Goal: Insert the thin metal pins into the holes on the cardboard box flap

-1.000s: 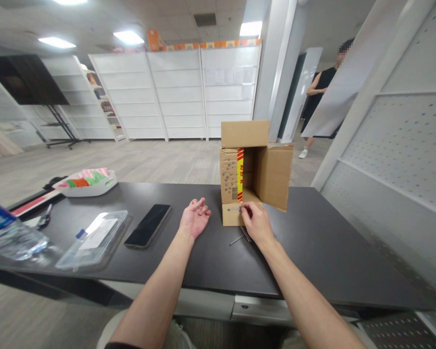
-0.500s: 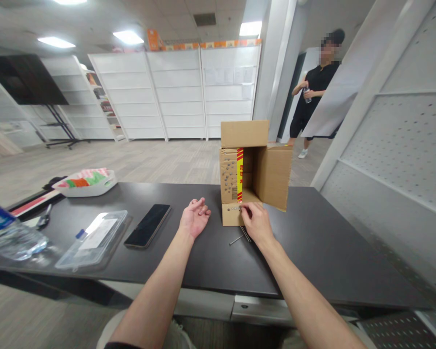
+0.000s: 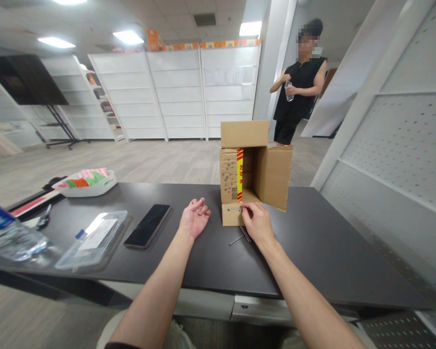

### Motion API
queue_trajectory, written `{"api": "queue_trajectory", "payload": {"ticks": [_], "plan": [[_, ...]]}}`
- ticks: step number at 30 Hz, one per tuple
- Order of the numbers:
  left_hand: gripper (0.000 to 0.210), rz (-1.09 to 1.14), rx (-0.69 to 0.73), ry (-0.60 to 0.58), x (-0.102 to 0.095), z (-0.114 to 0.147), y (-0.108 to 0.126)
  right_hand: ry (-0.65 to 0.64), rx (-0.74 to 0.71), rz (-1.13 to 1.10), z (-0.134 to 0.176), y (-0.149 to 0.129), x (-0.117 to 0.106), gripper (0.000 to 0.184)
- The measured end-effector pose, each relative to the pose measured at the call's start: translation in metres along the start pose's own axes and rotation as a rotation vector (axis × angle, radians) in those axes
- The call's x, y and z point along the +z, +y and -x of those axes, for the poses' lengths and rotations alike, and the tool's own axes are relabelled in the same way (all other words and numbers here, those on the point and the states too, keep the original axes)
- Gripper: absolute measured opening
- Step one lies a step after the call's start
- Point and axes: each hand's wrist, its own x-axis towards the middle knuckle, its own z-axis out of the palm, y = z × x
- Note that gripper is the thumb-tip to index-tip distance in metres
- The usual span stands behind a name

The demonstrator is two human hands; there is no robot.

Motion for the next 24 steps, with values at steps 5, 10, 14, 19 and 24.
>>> {"api": "queue_trajectory", "payload": {"ticks": [5,10,14,19,24], "plan": [[0.025,-0.007,0.003,0.001,0.0000,0.0000,0.0002,-0.005,0.012,0.017,0.0000,-0.0018,-0.0017,0.018],[0.025,-0.007,0.002,0.004,0.0003,0.0001,0.0000,-0.007,0.013,0.018,0.0002,-0.0023,-0.0018,0.018],[0.025,-0.001,-0.002,0.002,0.0024,0.0014,0.0003,-0.017,0.019,0.037,0.0002,-0.0017,-0.0015,0.018],[0.026,-0.002,-0.005,0.009,0.0041,0.0025,0.0010,-0.018,0.022,0.035,0.0005,-0.0008,-0.0006,0.018],[0.025,-0.002,-0.003,0.007,0.0025,0.0017,0.0008,-0.010,0.018,0.019,0.0010,-0.0018,-0.0010,0.018]]}}
